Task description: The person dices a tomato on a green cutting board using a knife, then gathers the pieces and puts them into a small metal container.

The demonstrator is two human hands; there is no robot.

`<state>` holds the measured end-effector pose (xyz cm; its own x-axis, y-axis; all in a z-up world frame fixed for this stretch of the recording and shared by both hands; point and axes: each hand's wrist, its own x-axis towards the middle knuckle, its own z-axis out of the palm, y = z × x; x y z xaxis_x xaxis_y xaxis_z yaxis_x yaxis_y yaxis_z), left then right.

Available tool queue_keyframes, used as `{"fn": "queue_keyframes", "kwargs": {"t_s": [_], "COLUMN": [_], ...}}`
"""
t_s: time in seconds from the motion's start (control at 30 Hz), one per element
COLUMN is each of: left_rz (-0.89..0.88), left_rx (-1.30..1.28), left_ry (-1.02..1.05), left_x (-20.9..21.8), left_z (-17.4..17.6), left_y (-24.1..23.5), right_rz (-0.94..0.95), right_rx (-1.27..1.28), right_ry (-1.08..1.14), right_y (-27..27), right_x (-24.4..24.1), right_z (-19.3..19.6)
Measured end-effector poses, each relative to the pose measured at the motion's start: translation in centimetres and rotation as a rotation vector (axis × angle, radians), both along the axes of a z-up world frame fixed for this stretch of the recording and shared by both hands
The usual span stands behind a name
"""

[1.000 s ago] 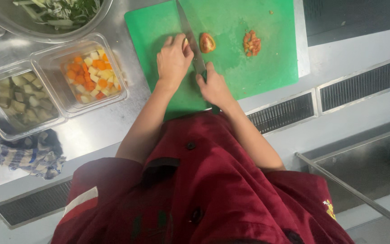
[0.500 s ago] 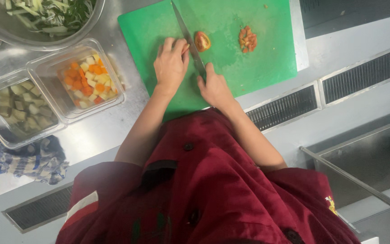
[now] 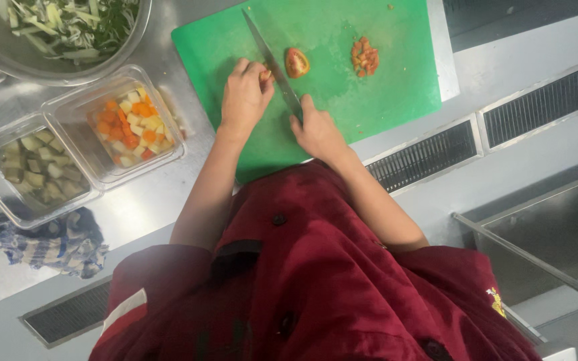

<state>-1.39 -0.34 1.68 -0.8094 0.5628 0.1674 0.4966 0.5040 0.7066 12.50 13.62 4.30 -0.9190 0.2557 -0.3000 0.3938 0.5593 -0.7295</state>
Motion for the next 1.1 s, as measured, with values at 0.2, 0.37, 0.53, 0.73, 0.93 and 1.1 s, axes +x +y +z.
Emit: {"fn": "queue_keyframes", "kwargs": {"t_s": [0.2,0.37,0.53,0.73,0.93,1.1], "left_rz": [-0.025,-0.129,-0.193,-0.194,-0.193,-0.118], "left_rx": [-0.033,-0.047,-0.089,-0.118,-0.077,0.111], "left_ry": [-0.02,-0.034,-0.067,-0.229,-0.433,-0.688], "left_x": [-0.2,-0.7,-1.4,-2.2,-2.3,-2.4], "left_z": [0.6,1.4,1.8,2.0,1.7,1.0], "left_y": [-0.1,-0.6,-1.0,-1.6,-2.6,-3.0], "right_rz": [0.006,0.022,0.032,0.056,0.061,0.055], "right_rx": [-0.009,-0.026,-0.021,-0.044,-0.052,-0.035], "right_ry": [-0.01,-0.007,0.014,-0.001,-0.022,-0.024], "right_y": [-0.1,-0.1,0.0,0.1,0.1,1.1], "right_x": [0.1,0.2,0.3,0.3,0.3,0.3], "right_z": [0.2,0.6,0.8,1.4,1.4,0.3]}}
